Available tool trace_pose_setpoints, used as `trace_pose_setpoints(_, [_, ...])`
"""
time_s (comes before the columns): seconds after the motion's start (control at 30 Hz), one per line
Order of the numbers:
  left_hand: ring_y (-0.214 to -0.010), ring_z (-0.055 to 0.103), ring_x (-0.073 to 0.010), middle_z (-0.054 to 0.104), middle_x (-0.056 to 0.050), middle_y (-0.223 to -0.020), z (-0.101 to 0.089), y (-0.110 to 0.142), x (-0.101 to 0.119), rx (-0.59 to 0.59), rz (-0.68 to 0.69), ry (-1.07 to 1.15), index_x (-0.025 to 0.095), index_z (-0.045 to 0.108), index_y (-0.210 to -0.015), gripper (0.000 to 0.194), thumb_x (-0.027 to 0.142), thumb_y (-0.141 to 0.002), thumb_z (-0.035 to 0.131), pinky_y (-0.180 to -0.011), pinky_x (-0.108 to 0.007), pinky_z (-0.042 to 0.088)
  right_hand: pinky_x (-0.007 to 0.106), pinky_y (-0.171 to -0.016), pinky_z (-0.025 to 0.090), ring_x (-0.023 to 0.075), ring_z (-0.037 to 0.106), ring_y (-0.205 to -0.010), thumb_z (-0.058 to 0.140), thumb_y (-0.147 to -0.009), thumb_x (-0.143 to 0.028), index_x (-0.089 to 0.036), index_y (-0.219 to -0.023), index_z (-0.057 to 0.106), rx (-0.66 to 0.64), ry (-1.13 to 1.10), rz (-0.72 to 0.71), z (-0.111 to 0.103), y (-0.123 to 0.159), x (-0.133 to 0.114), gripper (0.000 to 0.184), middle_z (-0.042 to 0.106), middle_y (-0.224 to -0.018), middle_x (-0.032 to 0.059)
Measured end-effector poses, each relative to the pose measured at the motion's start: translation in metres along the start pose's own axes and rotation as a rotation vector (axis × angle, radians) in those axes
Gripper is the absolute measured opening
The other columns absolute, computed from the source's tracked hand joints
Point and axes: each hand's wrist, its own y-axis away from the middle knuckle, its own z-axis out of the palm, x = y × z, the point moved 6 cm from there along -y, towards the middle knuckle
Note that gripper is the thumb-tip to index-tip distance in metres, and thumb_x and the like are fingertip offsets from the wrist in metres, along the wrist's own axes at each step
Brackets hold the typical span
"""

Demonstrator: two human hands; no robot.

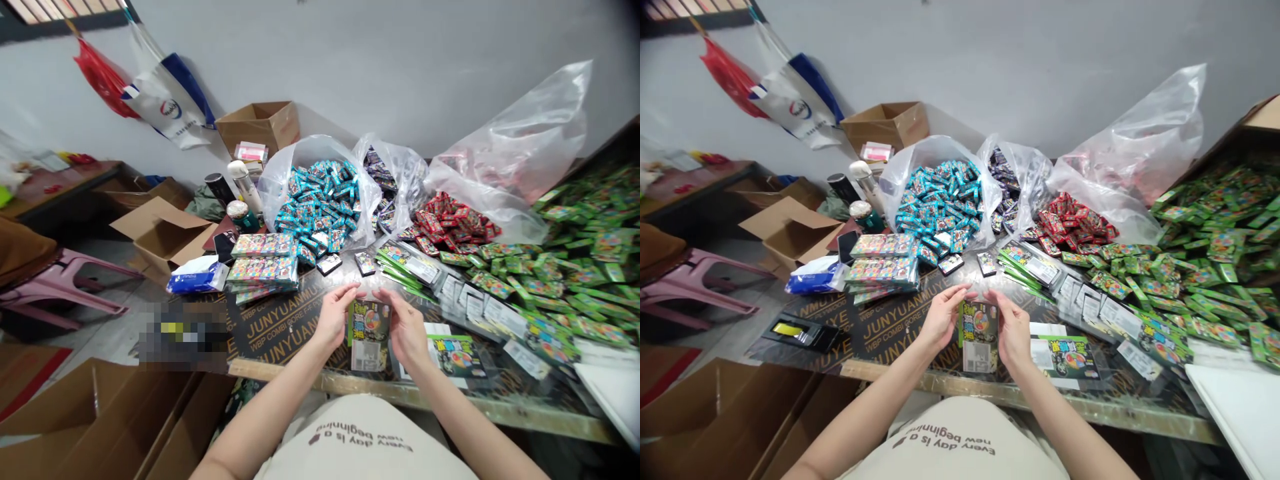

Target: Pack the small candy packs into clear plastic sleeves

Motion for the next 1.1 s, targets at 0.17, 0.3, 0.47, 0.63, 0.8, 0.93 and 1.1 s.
trace_pose_setpoints(0.17, [-0.08,0.064,-0.018,0.07,-0.008,-0.088,0.009,0.003,0.006,-0.05,0.132,-0.098,0.015,0.067,-0.095,0.03,0.028,-0.068,0.067,-0.078,-0.031,0.047,0.039,-0.078,0.048,0.0205,0.064,-0.074,0.071,-0.063,-0.035,-0.018,-0.081,0.069,-0.049,0.121,-0.019,0.007,-0.012,-0.003,0.025,0.071,-0.077,0.0045])
trace_pose_setpoints(0.3, [-0.085,0.064,-0.0203,0.07,-0.008,-0.089,0.016,0.01,0.027,-0.097,0.402,-0.532,0.017,0.071,-0.083,0.018,0.027,-0.069,0.067,-0.084,-0.033,0.046,0.036,-0.072,0.049,0.0185,0.063,-0.07,0.07,-0.065,-0.036,-0.019,-0.082,0.068,0.008,0.131,-0.144,-0.002,-0.012,-0.005,0.024,0.07,-0.08,0.0036])
trace_pose_setpoints(0.47, [-0.073,0.064,-0.0191,0.071,-0.007,-0.079,0.017,0.009,0.043,-0.17,0.495,-0.844,0.017,0.072,-0.074,0.014,0.03,-0.069,0.067,-0.073,-0.031,0.05,0.034,-0.08,0.046,0.0189,0.061,-0.082,0.056,-0.079,-0.037,-0.02,-0.085,0.07,-0.039,0.341,-0.36,-0.008,-0.001,-0.018,0.023,0.069,-0.088,0.0045])
trace_pose_setpoints(0.63, [-0.06,0.061,-0.016,0.069,-0.006,-0.066,0.014,-0.01,0.044,-0.19,0.274,-0.83,0.012,0.07,-0.069,0.02,0.029,-0.059,0.073,-0.059,-0.026,0.049,0.03,-0.064,0.049,0.0172,0.062,-0.067,0.061,-0.074,-0.036,-0.019,-0.083,0.07,-0.178,0.571,-0.323,-0.003,-0.005,-0.039,0.021,0.069,-0.077,0.0041])
trace_pose_setpoints(0.8, [-0.054,0.058,-0.0129,0.066,-0.004,-0.059,0.022,-0.008,0.048,-0.218,0.286,-0.904,0.01,0.068,-0.063,0.012,0.022,-0.06,0.07,-0.055,-0.023,0.045,0.026,-0.054,0.047,0.014,0.058,-0.055,0.062,-0.073,-0.037,-0.017,-0.077,0.068,-0.33,0.654,-0.262,0.004,-0.01,-0.05,0.021,0.066,-0.065,0.0022])
trace_pose_setpoints(0.93, [-0.065,0.06,-0.0157,0.067,-0.005,-0.069,0.031,0.009,0.051,-0.288,0.459,-1.055,0.014,0.069,-0.068,0.008,0.015,-0.065,0.062,-0.063,-0.024,0.046,0.025,-0.053,0.044,0.0133,0.056,-0.054,0.062,-0.073,-0.034,-0.018,-0.077,0.069,-0.395,0.699,-0.241,0.002,-0.01,-0.05,0.018,0.066,-0.064,0.0013])
trace_pose_setpoints(1.1, [-0.071,0.061,-0.0185,0.067,-0.008,-0.077,0.038,0.022,0.052,-0.38,0.576,-1.057,0.019,0.07,-0.068,0.01,0.02,-0.071,0.06,-0.07,-0.028,0.045,0.032,-0.063,0.048,0.0187,0.06,-0.064,0.061,-0.074,-0.033,-0.022,-0.078,0.071,-0.39,0.714,-0.352,-0.004,-0.004,-0.05,0.015,0.069,-0.073,0.0029])
